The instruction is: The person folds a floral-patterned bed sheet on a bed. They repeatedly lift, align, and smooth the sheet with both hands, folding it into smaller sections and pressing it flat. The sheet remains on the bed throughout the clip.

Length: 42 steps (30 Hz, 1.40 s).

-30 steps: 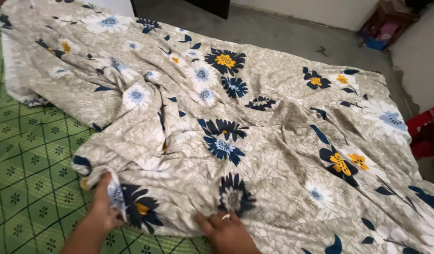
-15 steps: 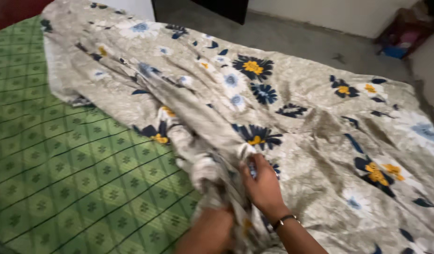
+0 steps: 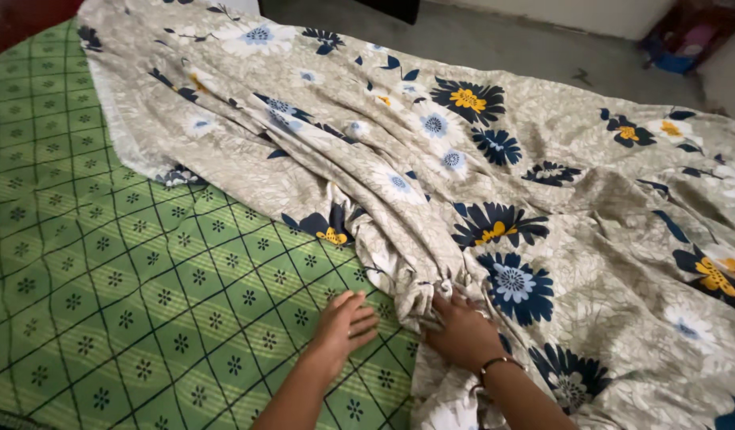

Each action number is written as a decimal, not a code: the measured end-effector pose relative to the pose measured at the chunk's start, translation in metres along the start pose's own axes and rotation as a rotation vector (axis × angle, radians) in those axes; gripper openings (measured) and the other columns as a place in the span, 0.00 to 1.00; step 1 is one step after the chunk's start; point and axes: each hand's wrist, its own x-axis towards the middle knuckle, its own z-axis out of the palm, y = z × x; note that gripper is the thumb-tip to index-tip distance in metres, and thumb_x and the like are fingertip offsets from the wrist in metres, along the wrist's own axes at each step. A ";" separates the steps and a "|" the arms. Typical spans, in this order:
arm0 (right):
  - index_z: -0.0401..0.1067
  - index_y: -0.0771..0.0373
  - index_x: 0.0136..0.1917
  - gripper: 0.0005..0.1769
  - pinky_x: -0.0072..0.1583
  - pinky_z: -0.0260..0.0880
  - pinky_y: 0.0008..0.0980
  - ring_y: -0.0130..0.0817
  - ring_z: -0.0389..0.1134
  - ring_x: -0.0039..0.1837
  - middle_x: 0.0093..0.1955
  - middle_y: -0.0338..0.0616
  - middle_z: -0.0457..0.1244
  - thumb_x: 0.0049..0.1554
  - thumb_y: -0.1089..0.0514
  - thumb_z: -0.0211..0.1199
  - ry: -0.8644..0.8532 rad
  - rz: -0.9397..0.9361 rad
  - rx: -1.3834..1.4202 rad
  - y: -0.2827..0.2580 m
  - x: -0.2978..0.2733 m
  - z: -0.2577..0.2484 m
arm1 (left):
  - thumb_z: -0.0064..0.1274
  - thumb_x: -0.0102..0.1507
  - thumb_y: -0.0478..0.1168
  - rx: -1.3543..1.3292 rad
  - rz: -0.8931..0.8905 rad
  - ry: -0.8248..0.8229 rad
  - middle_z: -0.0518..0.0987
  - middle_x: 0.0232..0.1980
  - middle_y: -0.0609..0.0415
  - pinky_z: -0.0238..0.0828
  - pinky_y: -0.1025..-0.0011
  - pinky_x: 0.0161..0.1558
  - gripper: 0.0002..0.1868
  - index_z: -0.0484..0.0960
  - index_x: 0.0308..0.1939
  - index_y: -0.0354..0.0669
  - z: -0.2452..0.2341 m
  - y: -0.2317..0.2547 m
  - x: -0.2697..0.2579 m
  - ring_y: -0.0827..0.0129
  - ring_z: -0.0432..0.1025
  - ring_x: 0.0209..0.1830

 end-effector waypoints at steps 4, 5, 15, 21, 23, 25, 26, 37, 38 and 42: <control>0.63 0.47 0.70 0.38 0.65 0.67 0.48 0.54 0.64 0.68 0.72 0.47 0.58 0.48 0.43 0.69 0.068 0.067 0.036 0.000 0.004 0.005 | 0.56 0.62 0.52 -0.149 0.075 0.008 0.71 0.71 0.42 0.72 0.50 0.61 0.46 0.50 0.79 0.50 0.035 0.014 0.012 0.52 0.69 0.68; 0.66 0.48 0.67 0.35 0.65 0.68 0.47 0.53 0.65 0.67 0.70 0.45 0.60 0.48 0.43 0.70 0.062 0.103 0.026 0.006 0.007 0.006 | 0.55 0.60 0.53 -0.187 0.056 0.019 0.72 0.70 0.44 0.70 0.49 0.60 0.44 0.55 0.78 0.49 0.043 0.015 0.013 0.53 0.69 0.68; 0.77 0.63 0.45 0.13 0.59 0.66 0.36 0.36 0.68 0.59 0.60 0.41 0.68 0.50 0.57 0.56 -0.174 0.054 0.971 0.113 0.063 -0.036 | 0.53 0.58 0.65 -0.745 0.085 -0.176 0.76 0.68 0.48 0.69 0.53 0.59 0.43 0.72 0.70 0.44 0.056 0.087 0.031 0.51 0.72 0.63; 0.72 0.51 0.59 0.22 0.65 0.66 0.47 0.44 0.66 0.68 0.64 0.43 0.66 0.50 0.56 0.59 -0.019 0.210 -0.202 0.057 0.065 -0.081 | 0.57 0.59 0.42 0.413 0.525 0.571 0.74 0.59 0.45 0.73 0.54 0.55 0.41 0.62 0.77 0.52 0.067 0.112 0.018 0.51 0.73 0.58; 0.71 0.52 0.62 0.24 0.64 0.68 0.47 0.49 0.67 0.67 0.64 0.47 0.66 0.51 0.55 0.59 0.233 -0.084 0.095 0.021 0.070 -0.085 | 0.55 0.57 0.38 0.883 0.741 0.489 0.76 0.55 0.43 0.73 0.54 0.50 0.40 0.66 0.75 0.54 0.067 0.093 0.011 0.51 0.74 0.53; 0.67 0.55 0.67 0.28 0.61 0.73 0.46 0.50 0.69 0.65 0.63 0.50 0.66 0.53 0.52 0.59 0.264 -0.254 0.596 -0.018 0.079 -0.081 | 0.53 0.56 0.34 1.104 0.850 0.268 0.75 0.55 0.43 0.74 0.54 0.45 0.36 0.70 0.70 0.55 0.059 0.073 0.013 0.50 0.74 0.50; 0.63 0.54 0.71 0.33 0.59 0.75 0.46 0.47 0.70 0.65 0.64 0.48 0.66 0.53 0.50 0.59 0.155 -0.227 0.828 -0.039 0.083 -0.076 | 0.53 0.60 0.37 1.116 0.861 0.200 0.77 0.53 0.43 0.73 0.54 0.46 0.27 0.72 0.64 0.52 0.051 0.064 0.017 0.49 0.74 0.50; 0.78 0.63 0.43 0.14 0.50 0.71 0.39 0.37 0.71 0.46 0.40 0.44 0.71 0.53 0.51 0.59 0.120 -0.252 0.643 -0.094 0.100 -0.025 | 0.42 0.63 0.41 -0.313 0.117 0.072 0.82 0.52 0.43 0.80 0.51 0.53 0.18 0.76 0.55 0.39 -0.069 0.057 0.110 0.50 0.79 0.50; 0.77 0.65 0.41 0.15 0.49 0.72 0.36 0.31 0.71 0.43 0.37 0.41 0.71 0.54 0.51 0.57 -0.022 -0.240 0.835 -0.091 0.104 -0.020 | 0.42 0.65 0.46 -0.371 0.079 0.017 0.80 0.54 0.45 0.77 0.51 0.55 0.20 0.76 0.57 0.41 -0.070 0.061 0.110 0.52 0.77 0.52; 0.75 0.67 0.39 0.18 0.45 0.64 0.34 0.29 0.61 0.39 0.33 0.39 0.63 0.59 0.51 0.55 -0.238 -0.066 0.838 -0.084 0.124 -0.009 | 0.38 0.67 0.60 -0.690 0.063 -0.134 0.79 0.61 0.46 0.68 0.51 0.62 0.31 0.75 0.62 0.42 -0.056 0.106 0.117 0.53 0.73 0.59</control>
